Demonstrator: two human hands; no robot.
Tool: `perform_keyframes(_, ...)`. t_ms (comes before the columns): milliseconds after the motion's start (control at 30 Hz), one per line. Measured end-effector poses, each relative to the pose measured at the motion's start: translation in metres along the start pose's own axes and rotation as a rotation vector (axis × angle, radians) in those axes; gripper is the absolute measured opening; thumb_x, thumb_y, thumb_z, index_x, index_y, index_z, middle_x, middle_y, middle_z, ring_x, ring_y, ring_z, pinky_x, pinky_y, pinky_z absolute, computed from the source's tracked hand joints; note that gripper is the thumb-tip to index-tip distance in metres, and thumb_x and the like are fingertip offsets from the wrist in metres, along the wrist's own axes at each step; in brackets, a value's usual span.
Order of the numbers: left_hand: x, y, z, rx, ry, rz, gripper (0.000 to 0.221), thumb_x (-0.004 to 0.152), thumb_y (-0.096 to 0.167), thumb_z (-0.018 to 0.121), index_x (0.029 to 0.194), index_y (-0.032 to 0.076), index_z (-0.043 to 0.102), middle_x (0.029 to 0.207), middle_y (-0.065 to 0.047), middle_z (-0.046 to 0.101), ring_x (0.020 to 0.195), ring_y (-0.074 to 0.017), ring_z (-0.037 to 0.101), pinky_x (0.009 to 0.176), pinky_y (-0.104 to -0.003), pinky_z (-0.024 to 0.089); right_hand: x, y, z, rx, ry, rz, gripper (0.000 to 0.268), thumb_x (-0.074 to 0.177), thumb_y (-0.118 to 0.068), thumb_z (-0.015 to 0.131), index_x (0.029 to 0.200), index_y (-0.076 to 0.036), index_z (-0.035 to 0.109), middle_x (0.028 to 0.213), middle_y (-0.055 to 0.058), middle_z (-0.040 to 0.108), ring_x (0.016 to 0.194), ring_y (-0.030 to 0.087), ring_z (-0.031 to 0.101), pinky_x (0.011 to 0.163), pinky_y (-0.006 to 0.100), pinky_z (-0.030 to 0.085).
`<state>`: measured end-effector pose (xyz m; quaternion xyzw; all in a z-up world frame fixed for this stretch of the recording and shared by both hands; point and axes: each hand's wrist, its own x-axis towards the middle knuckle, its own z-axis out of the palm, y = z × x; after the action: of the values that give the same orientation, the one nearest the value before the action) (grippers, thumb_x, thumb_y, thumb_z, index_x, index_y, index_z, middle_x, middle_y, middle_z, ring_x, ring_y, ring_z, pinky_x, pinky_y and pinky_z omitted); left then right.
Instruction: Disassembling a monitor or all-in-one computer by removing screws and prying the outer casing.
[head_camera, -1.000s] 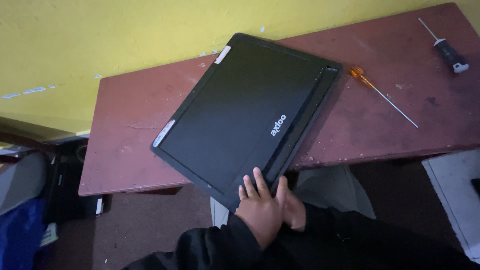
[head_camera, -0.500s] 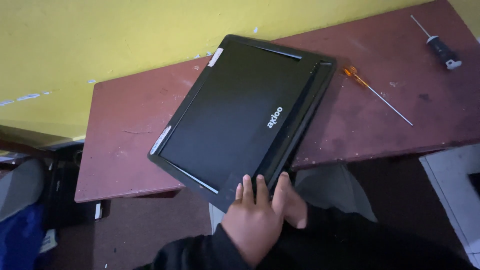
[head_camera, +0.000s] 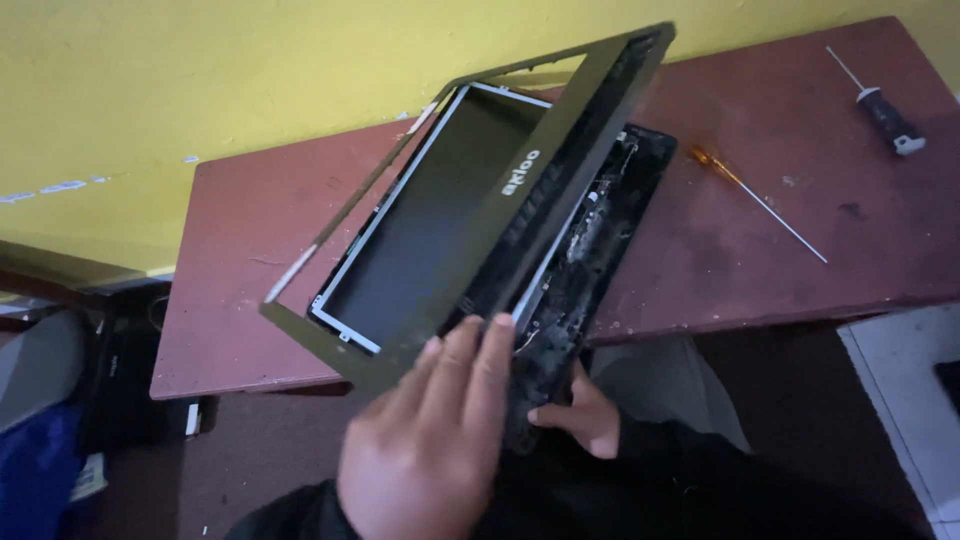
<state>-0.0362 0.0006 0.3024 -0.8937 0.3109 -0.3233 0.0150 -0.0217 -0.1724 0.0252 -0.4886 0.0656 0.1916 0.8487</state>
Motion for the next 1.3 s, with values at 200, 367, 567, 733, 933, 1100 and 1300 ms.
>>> perform_keyframes(200, 0.004, -0.034, -0.011, -0.051, 0.044, -0.051, 0.028, 0.092, -0.004, 0.069, 0.117, 0.007, 0.077, 0.114, -0.017, 0.079, 0.089, -0.0276, 0.079, 0.068, -0.037, 0.064, -0.001, -0.016, 0.005, -0.072, 0.105, 0.26, 0.124, 0.058, -0.008, 0.089, 0.161, -0.017, 0.022, 0.158, 0.016, 0.05, 0.147, 0.031, 0.048, 0.12, 0.049, 0.041)
perform_keyframes(367, -0.016, -0.077, -0.02, 0.132, 0.003, -0.227, 0.043, 0.101, 0.001, 0.061, 0.135, 0.025, 0.072, 0.138, 0.007, 0.074, 0.087, -0.0035, 0.073, 0.051, -0.028, 0.046, 0.009, 0.018, -0.019, -0.075, 0.046, 0.098, 0.115, 0.063, -0.006, 0.09, 0.159, -0.014, 0.028, 0.148, 0.016, 0.059, 0.137, 0.03, 0.058, 0.117, 0.045, 0.045)
perform_keyframes(567, -0.041, -0.152, -0.032, -0.013, 0.214, -0.351, 0.035, 0.102, -0.022, 0.059, 0.12, -0.004, 0.083, 0.121, -0.027, 0.079, 0.114, -0.0396, 0.076, 0.101, -0.046, 0.057, 0.014, 0.03, -0.029, -0.188, 0.057, 0.003, 0.098, 0.063, -0.002, 0.089, 0.15, -0.006, 0.044, 0.142, 0.008, 0.062, 0.131, 0.018, 0.055, 0.115, 0.034, 0.04)
perform_keyframes(733, -0.107, -0.222, -0.032, 0.125, 0.319, -0.501, 0.03, 0.119, -0.023, 0.062, 0.132, -0.006, 0.083, 0.127, -0.022, 0.078, 0.108, -0.0358, 0.071, 0.099, -0.044, 0.052, 0.011, 0.023, -0.029, -0.171, 0.042, 0.028, 0.069, 0.065, 0.002, 0.088, 0.128, -0.001, 0.059, 0.125, 0.016, 0.075, 0.117, 0.025, 0.067, 0.106, 0.04, 0.049)
perform_keyframes(933, -0.204, -0.343, -0.01, -0.01, 0.393, -0.868, 0.022, 0.124, 0.0, 0.054, 0.132, 0.007, 0.074, 0.126, -0.011, 0.073, 0.11, -0.026, 0.067, 0.096, -0.039, 0.05, 0.017, 0.029, -0.046, -0.243, 0.035, 0.078, 0.065, 0.067, 0.002, 0.087, 0.126, 0.0, 0.061, 0.122, 0.016, 0.076, 0.114, 0.026, 0.068, 0.105, 0.04, 0.049)
perform_keyframes(1100, -0.279, -0.412, 0.035, 0.091, 0.32, -0.761, 0.032, 0.101, -0.011, 0.061, 0.121, 0.002, 0.083, 0.116, -0.014, 0.077, 0.1, -0.0249, 0.067, 0.088, -0.038, 0.049, 0.02, 0.025, -0.056, -0.372, -0.012, 0.028, 0.07, 0.067, -0.004, 0.091, 0.131, -0.002, 0.061, 0.128, 0.013, 0.076, 0.12, 0.022, 0.066, 0.111, 0.036, 0.045)
perform_keyframes(1300, -0.31, -0.378, 0.099, 0.034, 0.31, -1.165, 0.028, 0.101, 0.003, 0.059, 0.115, 0.015, 0.079, 0.102, -0.003, 0.075, 0.087, -0.0197, 0.065, 0.077, -0.032, 0.047, 0.017, -0.008, -0.065, -0.47, -0.064, 0.221, 0.057, 0.073, -0.014, 0.088, 0.126, -0.002, 0.072, 0.124, 0.016, 0.084, 0.117, 0.031, 0.078, 0.108, 0.041, 0.054)
